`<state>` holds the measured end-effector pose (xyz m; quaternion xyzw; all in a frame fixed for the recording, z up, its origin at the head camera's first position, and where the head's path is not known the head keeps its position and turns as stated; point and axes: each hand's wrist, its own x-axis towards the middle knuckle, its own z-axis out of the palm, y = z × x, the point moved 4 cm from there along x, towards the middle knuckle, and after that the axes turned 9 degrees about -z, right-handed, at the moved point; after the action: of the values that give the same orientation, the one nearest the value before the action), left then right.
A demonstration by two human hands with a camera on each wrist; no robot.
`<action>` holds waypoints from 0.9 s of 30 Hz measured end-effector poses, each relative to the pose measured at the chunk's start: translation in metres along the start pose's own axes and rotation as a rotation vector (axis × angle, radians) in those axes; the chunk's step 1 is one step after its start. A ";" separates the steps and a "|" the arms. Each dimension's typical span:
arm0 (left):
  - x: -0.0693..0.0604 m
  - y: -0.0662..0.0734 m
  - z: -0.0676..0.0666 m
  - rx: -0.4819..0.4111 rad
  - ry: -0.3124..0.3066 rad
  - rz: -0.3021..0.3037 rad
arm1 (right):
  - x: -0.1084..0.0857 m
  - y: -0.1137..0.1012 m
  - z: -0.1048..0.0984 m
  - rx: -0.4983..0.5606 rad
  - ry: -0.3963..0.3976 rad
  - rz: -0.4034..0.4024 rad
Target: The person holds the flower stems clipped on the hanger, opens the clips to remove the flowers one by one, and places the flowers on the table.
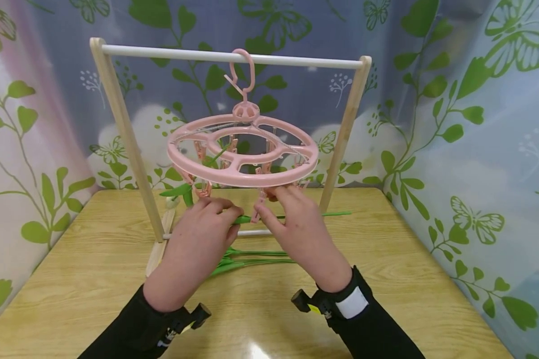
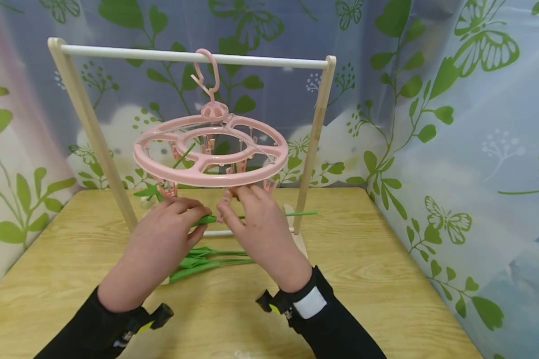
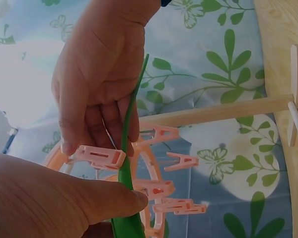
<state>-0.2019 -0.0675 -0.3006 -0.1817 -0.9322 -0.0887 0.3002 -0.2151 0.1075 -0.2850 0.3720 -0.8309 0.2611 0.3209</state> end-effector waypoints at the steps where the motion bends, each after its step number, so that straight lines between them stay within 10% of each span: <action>1: 0.000 0.000 0.000 0.000 0.001 -0.001 | 0.000 0.000 0.000 0.010 -0.002 0.006; 27: 0.001 0.001 0.000 0.014 -0.031 -0.015 | -0.001 0.001 0.006 0.057 0.076 -0.021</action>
<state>-0.2020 -0.0664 -0.2996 -0.1741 -0.9386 -0.0815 0.2864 -0.2177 0.1049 -0.2897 0.3794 -0.8063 0.2955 0.3443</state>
